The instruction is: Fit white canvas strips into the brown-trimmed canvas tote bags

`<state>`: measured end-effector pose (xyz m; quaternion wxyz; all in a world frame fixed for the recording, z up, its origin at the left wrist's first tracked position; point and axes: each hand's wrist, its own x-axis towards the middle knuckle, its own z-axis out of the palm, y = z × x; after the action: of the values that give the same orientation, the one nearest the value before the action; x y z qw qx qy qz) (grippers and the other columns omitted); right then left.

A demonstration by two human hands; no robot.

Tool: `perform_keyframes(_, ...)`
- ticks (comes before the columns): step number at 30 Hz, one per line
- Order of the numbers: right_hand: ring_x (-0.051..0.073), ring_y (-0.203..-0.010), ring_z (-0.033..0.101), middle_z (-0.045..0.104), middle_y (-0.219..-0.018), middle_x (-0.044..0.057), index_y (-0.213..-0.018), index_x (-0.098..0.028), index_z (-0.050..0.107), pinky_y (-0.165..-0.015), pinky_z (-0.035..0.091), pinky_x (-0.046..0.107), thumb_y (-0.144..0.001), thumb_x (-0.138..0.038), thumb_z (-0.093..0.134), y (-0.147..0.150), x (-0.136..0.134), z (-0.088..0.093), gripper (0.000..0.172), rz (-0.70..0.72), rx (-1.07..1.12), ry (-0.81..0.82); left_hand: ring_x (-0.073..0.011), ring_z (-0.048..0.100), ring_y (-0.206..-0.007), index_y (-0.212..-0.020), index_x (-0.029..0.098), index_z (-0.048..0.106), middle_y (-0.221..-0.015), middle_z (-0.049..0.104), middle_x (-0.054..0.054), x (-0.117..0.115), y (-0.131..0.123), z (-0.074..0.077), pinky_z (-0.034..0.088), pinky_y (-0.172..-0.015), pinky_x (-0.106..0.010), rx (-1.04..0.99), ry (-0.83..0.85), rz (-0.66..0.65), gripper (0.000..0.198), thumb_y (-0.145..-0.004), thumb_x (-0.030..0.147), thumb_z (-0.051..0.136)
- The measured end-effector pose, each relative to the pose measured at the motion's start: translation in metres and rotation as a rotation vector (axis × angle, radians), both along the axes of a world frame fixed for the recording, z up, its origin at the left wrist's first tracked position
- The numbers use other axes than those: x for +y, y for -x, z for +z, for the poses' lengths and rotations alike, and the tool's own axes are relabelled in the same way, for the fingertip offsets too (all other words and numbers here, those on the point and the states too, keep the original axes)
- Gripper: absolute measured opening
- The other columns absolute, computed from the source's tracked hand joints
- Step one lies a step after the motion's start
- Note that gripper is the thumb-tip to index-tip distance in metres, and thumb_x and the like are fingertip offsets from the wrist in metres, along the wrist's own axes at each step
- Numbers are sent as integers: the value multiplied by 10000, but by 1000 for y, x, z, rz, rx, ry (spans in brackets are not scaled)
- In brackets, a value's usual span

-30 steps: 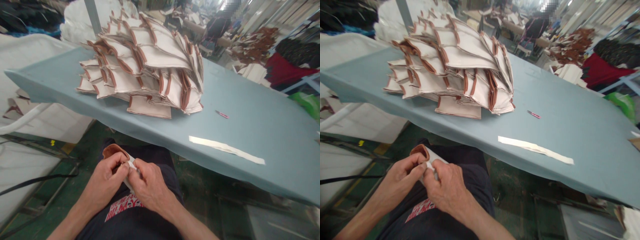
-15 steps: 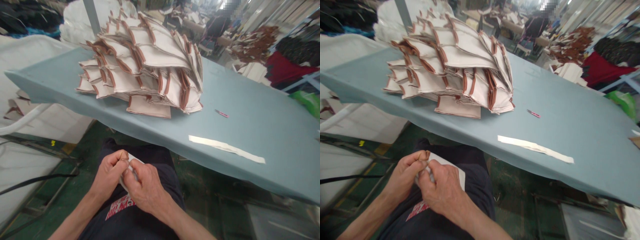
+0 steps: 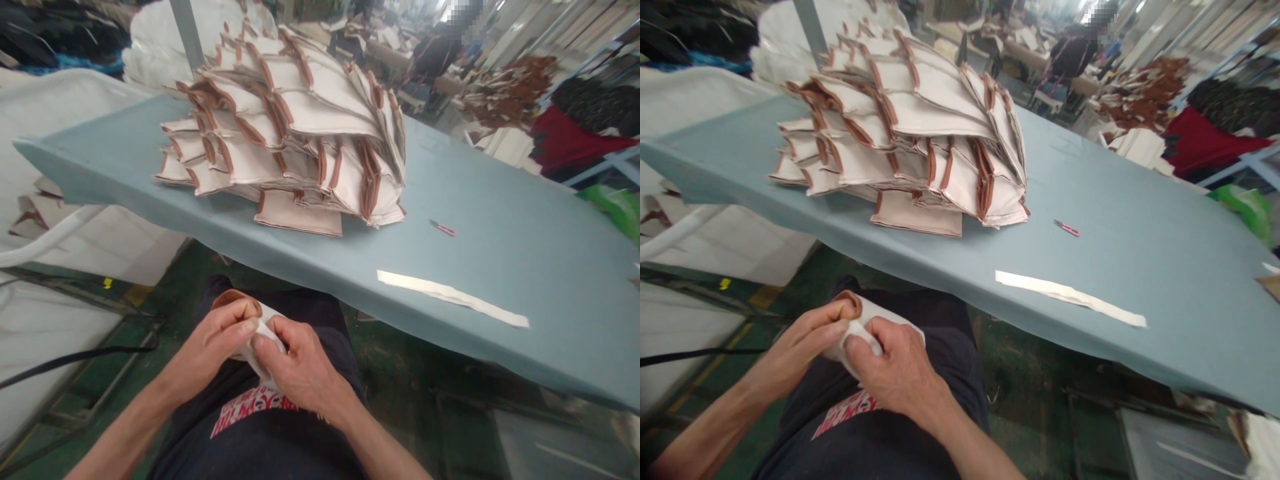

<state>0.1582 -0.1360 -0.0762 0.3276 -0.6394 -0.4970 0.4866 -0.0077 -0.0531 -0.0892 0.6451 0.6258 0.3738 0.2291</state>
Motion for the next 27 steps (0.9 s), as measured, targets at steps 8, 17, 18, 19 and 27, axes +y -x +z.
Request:
perform_keyframes(8,124,-626,432,469,-664,-55,-728,-223,508,-588,294,264,-962,-357,574,-3,-3,0,277,32,5,6,-187,587,-658,-770,220,700,-730,652,8,2,7,27,511,-588,-224,143,-45,-139,280,-881,476,683)
perform_keyframes(17,126,-623,431,496,-669,-46,-744,-220,519,-587,268,271,-1006,-437,574,-3,-2,-3,344,18,-33,-16,-182,615,-660,-762,219,714,-752,701,-3,2,5,16,502,-588,-225,139,-101,-69,271,-928,422,646)
perform_keyframes(18,126,-621,431,500,-669,-45,-749,-219,525,-591,259,276,-1007,-434,575,-3,-1,-1,340,10,-61,-13,-181,609,-661,-762,219,710,-749,694,-1,2,3,15,497,-591,-229,143,-115,-52,270,-934,413,633)
perform_keyframes(19,126,-617,428,501,-668,-45,-754,-218,527,-596,249,282,-1008,-424,575,-4,-1,1,330,6,-95,-7,-182,607,-667,-765,220,709,-749,689,0,3,1,14,493,-597,-232,148,-132,-39,266,-938,404,623)
perform_keyframes(27,195,-687,577,580,-701,5,-817,-250,634,-672,378,311,-1087,-506,481,1,-56,6,401,-45,-178,41,-190,617,-728,-718,232,633,-801,665,-4,20,3,22,494,-644,-247,137,-270,31,290,-950,404,602)
